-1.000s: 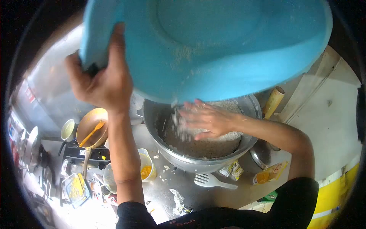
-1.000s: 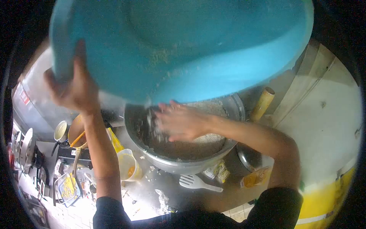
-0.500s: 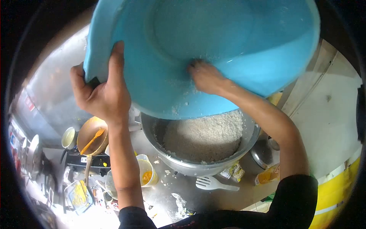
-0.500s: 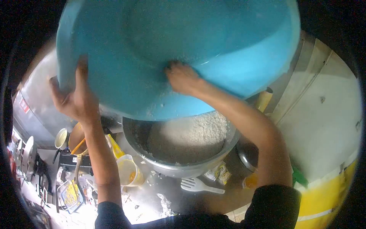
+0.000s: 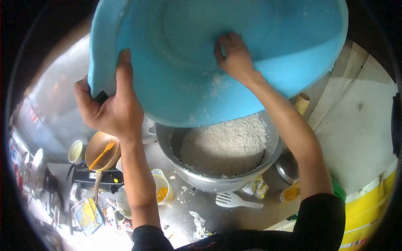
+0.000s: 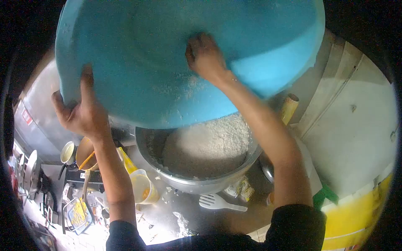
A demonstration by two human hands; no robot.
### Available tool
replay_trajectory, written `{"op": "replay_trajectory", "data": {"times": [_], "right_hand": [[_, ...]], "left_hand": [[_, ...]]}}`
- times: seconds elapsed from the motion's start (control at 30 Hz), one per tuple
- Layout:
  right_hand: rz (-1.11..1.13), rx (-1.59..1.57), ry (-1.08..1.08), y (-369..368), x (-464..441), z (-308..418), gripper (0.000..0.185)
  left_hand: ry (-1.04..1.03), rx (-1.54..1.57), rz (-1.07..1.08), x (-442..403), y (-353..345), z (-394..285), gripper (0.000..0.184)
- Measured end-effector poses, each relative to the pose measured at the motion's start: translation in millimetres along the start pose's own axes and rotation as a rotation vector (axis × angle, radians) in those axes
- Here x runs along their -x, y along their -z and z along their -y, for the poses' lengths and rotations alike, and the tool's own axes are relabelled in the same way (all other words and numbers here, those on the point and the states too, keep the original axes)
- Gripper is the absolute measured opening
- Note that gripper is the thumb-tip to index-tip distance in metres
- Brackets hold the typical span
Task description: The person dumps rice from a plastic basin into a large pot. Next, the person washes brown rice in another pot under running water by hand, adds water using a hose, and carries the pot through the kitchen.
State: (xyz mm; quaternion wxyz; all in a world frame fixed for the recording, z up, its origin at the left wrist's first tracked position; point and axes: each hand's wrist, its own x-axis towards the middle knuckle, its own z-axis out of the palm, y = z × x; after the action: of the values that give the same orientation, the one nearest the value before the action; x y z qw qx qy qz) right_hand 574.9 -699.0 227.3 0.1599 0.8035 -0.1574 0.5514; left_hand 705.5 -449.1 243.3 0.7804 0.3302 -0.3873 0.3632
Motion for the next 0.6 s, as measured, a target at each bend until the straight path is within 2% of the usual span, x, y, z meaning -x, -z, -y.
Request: {"op": "replay_trajectory", "data": {"times": [0.1,0.2,0.27,0.37,0.4,0.43,0.53,0.6], "right_hand": [[0.537,0.151,0.24,-18.1,40.4,1.3,0.032],[0.665,0.233,-0.049,29.1,27.5,-4.4,0.041],[0.286,0.603,-0.167,53.7,33.2,-17.3,0.07],[0.35,0.71,-0.143,39.2,56.0,-15.0,0.089],[0.583,0.601,-0.265,37.4,50.0,9.2,0.096],[0.524,0.477,-0.196,26.7,53.7,26.4,0.096],[0.265,0.12,-0.068,4.2,53.2,69.9,0.094],[0.225,-0.116,0.083,10.8,43.1,86.0,0.09]], "left_hand": [[0.0,0.014,0.002,3.9,-3.1,-1.6,0.024],[-0.02,0.003,-0.017,0.3,0.0,0.3,0.023],[0.02,0.031,-0.068,-8.2,5.9,5.4,0.029],[-0.003,0.224,-0.047,-11.0,8.6,9.4,0.025],[-0.014,0.267,-0.104,-16.8,6.7,3.6,0.03],[-0.021,0.393,-0.123,-21.5,8.1,1.9,0.037],[-0.14,0.409,-0.194,-30.3,2.6,-4.4,0.04],[-0.14,0.448,-0.243,-31.3,-4.0,-6.9,0.039]]}}
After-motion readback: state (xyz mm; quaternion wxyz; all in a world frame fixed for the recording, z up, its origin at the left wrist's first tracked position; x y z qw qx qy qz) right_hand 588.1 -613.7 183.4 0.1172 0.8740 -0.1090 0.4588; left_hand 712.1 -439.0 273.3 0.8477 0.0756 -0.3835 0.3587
